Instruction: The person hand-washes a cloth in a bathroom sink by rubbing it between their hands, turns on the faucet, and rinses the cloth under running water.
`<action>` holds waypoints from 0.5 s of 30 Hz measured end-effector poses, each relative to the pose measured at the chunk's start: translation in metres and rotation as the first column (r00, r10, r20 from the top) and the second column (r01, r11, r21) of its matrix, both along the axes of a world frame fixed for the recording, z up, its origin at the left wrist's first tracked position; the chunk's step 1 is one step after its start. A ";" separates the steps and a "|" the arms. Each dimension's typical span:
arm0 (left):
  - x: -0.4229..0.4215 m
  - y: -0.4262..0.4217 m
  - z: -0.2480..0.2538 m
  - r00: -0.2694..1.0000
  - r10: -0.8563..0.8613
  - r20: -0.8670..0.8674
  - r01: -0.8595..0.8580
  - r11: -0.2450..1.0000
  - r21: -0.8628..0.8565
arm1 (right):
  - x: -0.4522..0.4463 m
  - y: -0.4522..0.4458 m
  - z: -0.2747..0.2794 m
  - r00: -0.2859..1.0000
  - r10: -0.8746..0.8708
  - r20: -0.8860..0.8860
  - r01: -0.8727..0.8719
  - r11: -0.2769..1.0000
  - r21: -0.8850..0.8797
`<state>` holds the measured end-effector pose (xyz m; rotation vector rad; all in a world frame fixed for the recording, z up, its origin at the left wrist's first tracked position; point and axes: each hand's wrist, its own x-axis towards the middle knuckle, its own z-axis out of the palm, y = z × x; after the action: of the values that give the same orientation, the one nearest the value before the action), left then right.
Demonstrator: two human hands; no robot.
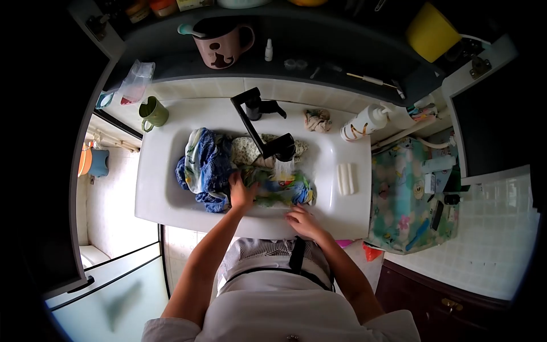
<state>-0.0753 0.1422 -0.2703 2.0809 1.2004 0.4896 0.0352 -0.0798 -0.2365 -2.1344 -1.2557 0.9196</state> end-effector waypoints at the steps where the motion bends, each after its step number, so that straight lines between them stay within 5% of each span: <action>1: 0.002 0.004 0.002 0.999 0.003 -0.043 -0.005 0.999 -0.038 | 0.000 -0.001 0.004 1.000 -0.012 0.025 0.012 1.000 0.000; 4: 0.009 0.014 0.008 0.982 -0.011 -0.187 -0.008 0.995 -0.097 | 0.000 -0.002 0.008 0.994 -0.039 0.106 0.038 0.999 0.004; 7: 0.014 0.018 0.013 0.948 0.012 -0.317 0.003 0.999 0.046 | -0.007 0.000 0.005 0.988 -0.042 0.147 0.039 0.999 0.025; 10: 0.015 0.027 0.002 0.828 -0.276 -0.488 0.211 0.960 -0.186 | -0.009 -0.002 0.015 0.992 -0.075 0.103 0.067 0.994 0.082; 12: 0.018 0.016 -0.010 0.807 -0.408 -0.427 0.429 0.902 -0.052 | -0.006 -0.004 0.025 0.988 -0.126 0.088 0.113 0.983 0.146; 15: 0.040 -0.031 0.059 0.740 -0.586 -0.330 0.600 0.797 -0.068 | 0.013 0.005 0.047 0.980 -0.197 0.042 0.180 0.950 0.257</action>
<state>-0.0352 0.1114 -0.2115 2.4953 0.6144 -0.1549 0.0478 -0.0746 -0.1897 -2.0525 -1.1103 0.5791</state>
